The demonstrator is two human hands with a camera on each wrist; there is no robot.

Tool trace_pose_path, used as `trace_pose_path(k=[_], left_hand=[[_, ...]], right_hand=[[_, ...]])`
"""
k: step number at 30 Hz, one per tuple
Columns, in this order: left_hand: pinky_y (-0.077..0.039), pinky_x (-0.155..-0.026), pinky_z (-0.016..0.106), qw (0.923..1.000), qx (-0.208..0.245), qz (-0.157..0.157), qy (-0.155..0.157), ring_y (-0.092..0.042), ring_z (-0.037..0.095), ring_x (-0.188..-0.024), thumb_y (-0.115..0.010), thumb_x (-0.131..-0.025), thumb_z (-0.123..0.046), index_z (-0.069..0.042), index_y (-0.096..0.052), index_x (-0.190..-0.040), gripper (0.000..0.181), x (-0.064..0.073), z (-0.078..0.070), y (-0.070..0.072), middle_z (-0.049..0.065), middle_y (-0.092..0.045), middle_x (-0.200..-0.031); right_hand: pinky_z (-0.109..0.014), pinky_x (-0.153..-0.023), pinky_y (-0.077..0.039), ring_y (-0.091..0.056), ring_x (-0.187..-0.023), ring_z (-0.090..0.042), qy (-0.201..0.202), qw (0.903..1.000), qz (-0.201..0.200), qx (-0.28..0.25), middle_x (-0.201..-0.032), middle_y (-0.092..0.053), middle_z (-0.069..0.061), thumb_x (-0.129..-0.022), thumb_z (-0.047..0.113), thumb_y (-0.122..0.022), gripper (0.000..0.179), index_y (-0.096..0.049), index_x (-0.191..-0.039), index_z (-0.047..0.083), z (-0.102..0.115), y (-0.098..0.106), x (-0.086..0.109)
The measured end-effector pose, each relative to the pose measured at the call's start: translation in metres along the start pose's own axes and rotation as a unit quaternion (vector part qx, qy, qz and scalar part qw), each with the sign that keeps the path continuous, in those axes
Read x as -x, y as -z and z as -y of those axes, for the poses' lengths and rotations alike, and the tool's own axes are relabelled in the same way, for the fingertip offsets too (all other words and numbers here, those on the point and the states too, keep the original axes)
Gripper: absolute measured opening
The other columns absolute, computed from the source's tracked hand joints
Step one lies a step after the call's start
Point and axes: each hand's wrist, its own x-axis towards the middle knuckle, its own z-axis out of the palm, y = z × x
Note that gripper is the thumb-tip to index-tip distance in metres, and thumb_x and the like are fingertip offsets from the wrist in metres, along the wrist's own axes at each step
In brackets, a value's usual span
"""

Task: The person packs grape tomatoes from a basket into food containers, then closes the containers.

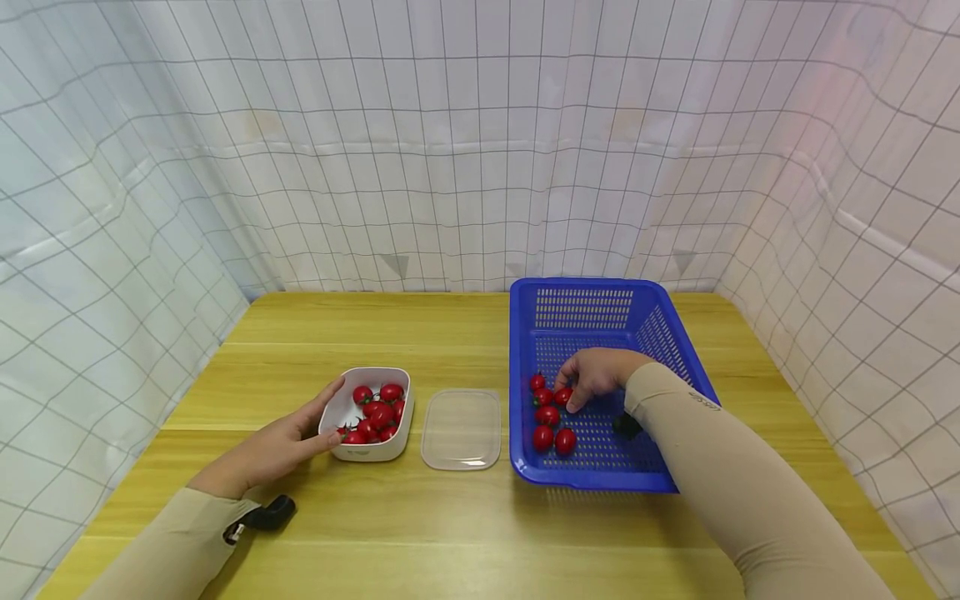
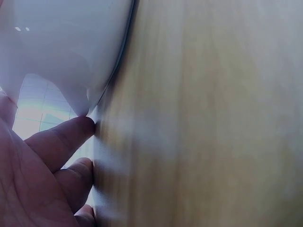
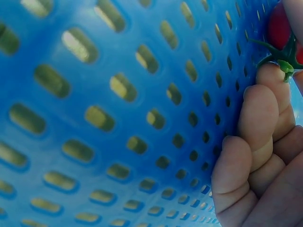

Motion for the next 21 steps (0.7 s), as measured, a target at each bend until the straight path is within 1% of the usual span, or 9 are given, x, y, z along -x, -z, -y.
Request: trace_pose_path(k=[6, 8, 15, 21], left_hand=[[-0.024, -0.124, 0.071, 1.0000, -0.001, 0.000, 0.000, -0.022, 0.050, -0.159, -0.062, -0.102, -0.057, -0.053, -0.006, -0.166, 0.085, 0.0002, 0.0000, 0.0001, 0.018, -0.016, -0.176], [-0.024, -0.124, 0.071, 1.0000, -0.003, -0.001, 0.000, -0.022, 0.051, -0.159, -0.062, -0.102, -0.057, -0.053, -0.006, -0.166, 0.085, 0.0004, -0.0003, 0.0001, 0.018, -0.016, -0.176], [-0.024, -0.124, 0.072, 1.0000, -0.003, -0.004, 0.000, -0.022, 0.051, -0.158, -0.062, -0.102, -0.057, -0.053, -0.007, -0.166, 0.085, 0.0005, -0.0009, -0.0009, 0.018, -0.017, -0.176], [-0.023, -0.125, 0.070, 1.0000, 0.008, -0.001, -0.002, -0.022, 0.050, -0.159, -0.063, -0.102, -0.055, -0.052, -0.007, -0.166, 0.085, 0.0009, -0.0005, -0.0014, 0.018, -0.016, -0.176]], right_hand=[[-0.036, -0.087, -0.049, -0.061, -0.094, -0.018, 0.005, 1.0000, 0.000, 0.001, -0.097, -0.069, 0.001, -0.084, 0.021, -0.086, 0.031, -0.076, -0.113, 0.018, -0.0002, 0.0003, 0.0010], [-0.037, -0.089, -0.048, -0.061, -0.095, -0.019, -0.002, 1.0000, -0.001, -0.001, -0.098, -0.070, 0.002, -0.084, 0.022, -0.086, 0.030, -0.076, -0.113, 0.020, -0.0001, 0.0004, 0.0007], [-0.038, -0.089, -0.048, -0.061, -0.095, -0.019, -0.008, 1.0000, -0.002, -0.005, -0.098, -0.069, 0.001, -0.084, 0.022, -0.085, 0.030, -0.076, -0.113, 0.020, -0.0001, -0.0008, 0.0015], [-0.038, -0.088, -0.047, -0.060, -0.094, -0.019, -0.009, 0.9999, -0.003, -0.005, -0.097, -0.068, 0.001, -0.084, 0.023, -0.085, 0.029, -0.076, -0.111, 0.020, 0.0004, -0.0011, 0.0019]])
